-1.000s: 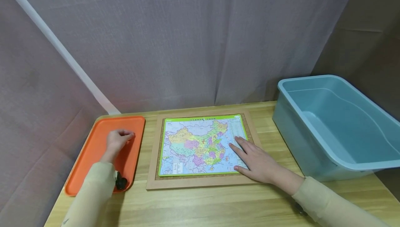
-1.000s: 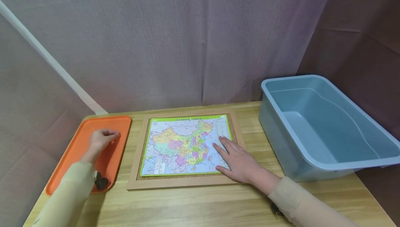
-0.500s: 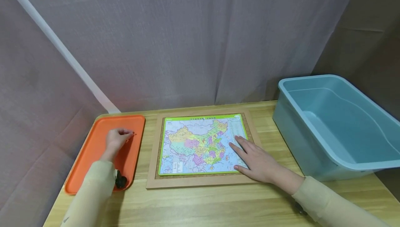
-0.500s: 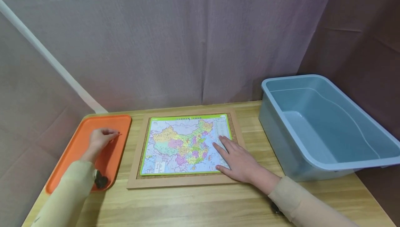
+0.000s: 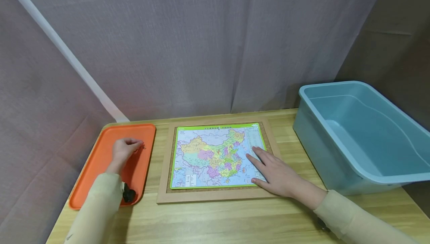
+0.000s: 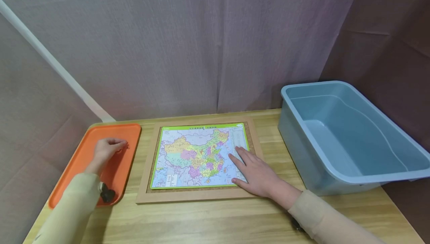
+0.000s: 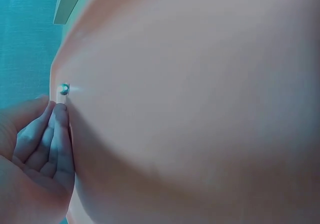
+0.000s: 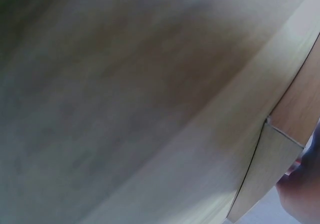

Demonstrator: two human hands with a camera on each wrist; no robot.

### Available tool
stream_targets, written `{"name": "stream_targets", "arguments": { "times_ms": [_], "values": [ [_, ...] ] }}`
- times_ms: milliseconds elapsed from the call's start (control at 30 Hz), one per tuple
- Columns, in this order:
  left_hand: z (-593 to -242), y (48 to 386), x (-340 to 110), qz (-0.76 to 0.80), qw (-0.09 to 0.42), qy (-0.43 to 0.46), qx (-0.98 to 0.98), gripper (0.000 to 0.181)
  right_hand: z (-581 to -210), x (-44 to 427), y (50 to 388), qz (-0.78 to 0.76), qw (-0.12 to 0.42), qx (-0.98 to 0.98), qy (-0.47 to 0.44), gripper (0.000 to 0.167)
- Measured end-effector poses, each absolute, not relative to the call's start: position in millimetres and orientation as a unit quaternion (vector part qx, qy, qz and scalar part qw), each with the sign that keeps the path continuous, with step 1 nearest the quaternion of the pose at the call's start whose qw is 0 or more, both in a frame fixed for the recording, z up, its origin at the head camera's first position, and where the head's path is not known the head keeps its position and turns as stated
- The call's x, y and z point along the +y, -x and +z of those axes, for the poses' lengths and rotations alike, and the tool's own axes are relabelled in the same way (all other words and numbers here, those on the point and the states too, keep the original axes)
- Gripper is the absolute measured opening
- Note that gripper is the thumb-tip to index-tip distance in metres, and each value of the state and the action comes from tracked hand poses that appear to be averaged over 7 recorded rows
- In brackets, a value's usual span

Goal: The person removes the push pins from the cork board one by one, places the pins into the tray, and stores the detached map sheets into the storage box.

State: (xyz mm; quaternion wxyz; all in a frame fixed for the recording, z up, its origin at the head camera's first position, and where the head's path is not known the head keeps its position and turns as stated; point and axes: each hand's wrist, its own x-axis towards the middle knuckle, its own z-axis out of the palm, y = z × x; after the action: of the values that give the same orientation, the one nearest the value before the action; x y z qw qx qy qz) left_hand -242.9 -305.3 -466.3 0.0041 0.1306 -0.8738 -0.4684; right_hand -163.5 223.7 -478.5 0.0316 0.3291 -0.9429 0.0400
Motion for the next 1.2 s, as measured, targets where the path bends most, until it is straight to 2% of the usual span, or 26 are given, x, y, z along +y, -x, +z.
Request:
{"name": "stream_targets", "arguments": {
  "times_ms": [767, 1200],
  "values": [
    [-457, 251, -301, -0.589, -0.022, -0.14, -0.796, 0.044, -480, 224, 164, 0.043, 0.03, -0.944, -0.326, 0.076],
    [-447, 257, -281, -0.554, -0.034, -0.123, -0.823, 0.044, -479, 224, 164, 0.042, 0.033, -0.943, -0.33, 0.076]
  ]
}}
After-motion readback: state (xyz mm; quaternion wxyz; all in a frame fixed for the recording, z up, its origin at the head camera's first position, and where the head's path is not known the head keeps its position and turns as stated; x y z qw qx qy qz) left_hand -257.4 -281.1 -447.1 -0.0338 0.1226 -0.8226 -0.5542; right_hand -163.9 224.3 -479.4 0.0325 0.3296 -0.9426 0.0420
